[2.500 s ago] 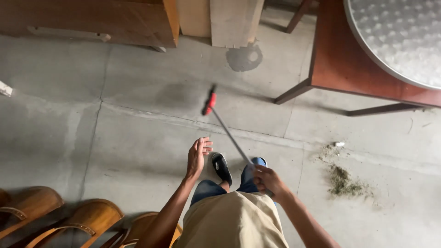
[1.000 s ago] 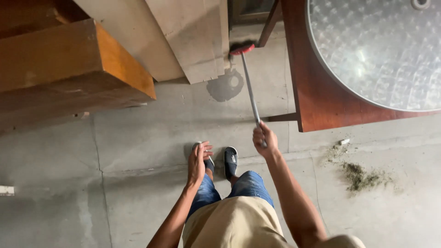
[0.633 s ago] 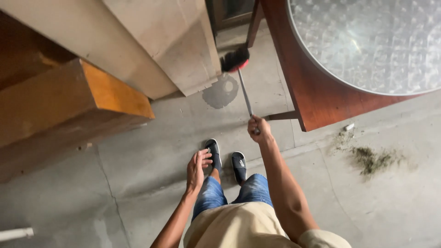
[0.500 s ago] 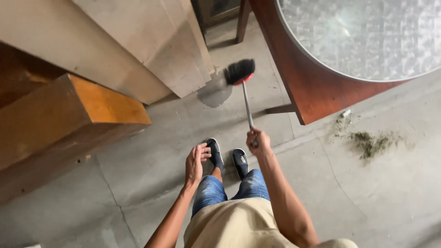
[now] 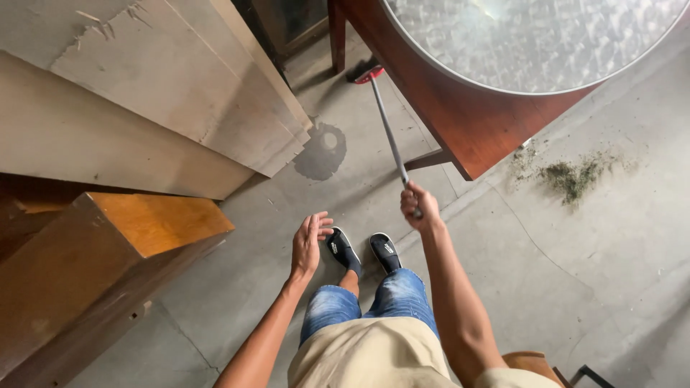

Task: The recorder is sweeping debris off the floor using a broom.

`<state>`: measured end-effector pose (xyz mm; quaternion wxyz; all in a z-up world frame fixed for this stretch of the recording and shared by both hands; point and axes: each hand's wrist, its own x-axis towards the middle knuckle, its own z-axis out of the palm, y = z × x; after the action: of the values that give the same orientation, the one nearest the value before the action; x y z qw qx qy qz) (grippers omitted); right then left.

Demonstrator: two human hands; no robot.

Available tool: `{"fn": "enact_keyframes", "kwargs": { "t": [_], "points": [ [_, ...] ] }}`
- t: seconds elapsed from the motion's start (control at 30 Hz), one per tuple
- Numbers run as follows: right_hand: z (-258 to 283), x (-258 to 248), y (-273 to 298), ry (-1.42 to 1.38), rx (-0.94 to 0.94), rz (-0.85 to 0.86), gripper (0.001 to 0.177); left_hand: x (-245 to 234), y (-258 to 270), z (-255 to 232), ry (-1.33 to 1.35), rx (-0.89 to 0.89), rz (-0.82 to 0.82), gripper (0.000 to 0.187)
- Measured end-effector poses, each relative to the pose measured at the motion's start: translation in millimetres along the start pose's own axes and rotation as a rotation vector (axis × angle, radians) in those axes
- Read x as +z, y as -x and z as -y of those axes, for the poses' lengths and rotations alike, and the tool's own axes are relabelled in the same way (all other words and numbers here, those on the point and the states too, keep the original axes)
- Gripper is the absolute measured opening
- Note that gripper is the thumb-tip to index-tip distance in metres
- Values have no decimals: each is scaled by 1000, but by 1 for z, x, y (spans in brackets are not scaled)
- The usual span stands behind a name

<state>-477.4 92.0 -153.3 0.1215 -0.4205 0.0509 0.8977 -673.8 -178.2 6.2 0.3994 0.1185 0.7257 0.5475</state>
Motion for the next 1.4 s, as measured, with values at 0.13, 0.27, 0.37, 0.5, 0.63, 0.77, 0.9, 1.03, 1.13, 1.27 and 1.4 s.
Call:
{"fn": "enact_keyframes", "kwargs": {
  "t": [0.13, 0.27, 0.37, 0.5, 0.63, 0.77, 0.9, 1.03, 1.13, 1.27, 1.4],
  "points": [
    [8, 37, -26, 28, -51, -139, 21, -2, 1, 6, -38, -8, 39, 56],
    [-31, 44, -39, -92, -185, -310, 18, -12, 10, 3, -28, -32, 41, 56],
    [-75, 90, -13, -5, -321, -402, 14, -17, 7, 0, -28, -21, 44, 57],
    [-115, 134, 42, 296, -447, -416, 7, -25, 6, 0, -36, -21, 41, 59],
    [-88, 107, 31, 309, -373, -346, 6, -30, 9, 10, -19, -58, 10, 60],
    [-50, 69, 0, 118, -196, -58, 21, -32, 17, 18, -24, -41, 14, 59],
    [-52, 42, 0, -33, -24, -106, 17, -29, 21, 25, -30, -17, 22, 59],
    [-111, 5, 9, -189, -103, -252, 16, -16, 27, 21, -49, -19, 36, 59],
    [-159, 14, 54, -38, -171, -357, 19, 0, 33, 16, -13, -38, 45, 59],
    [-180, 54, 147, 440, -195, -500, 15, 20, 40, 16, -6, 1, 45, 59],
    [-146, 12, 191, 557, -5, -377, 44, 45, 52, 25, 5, 3, 46, 58]
  ]
}}
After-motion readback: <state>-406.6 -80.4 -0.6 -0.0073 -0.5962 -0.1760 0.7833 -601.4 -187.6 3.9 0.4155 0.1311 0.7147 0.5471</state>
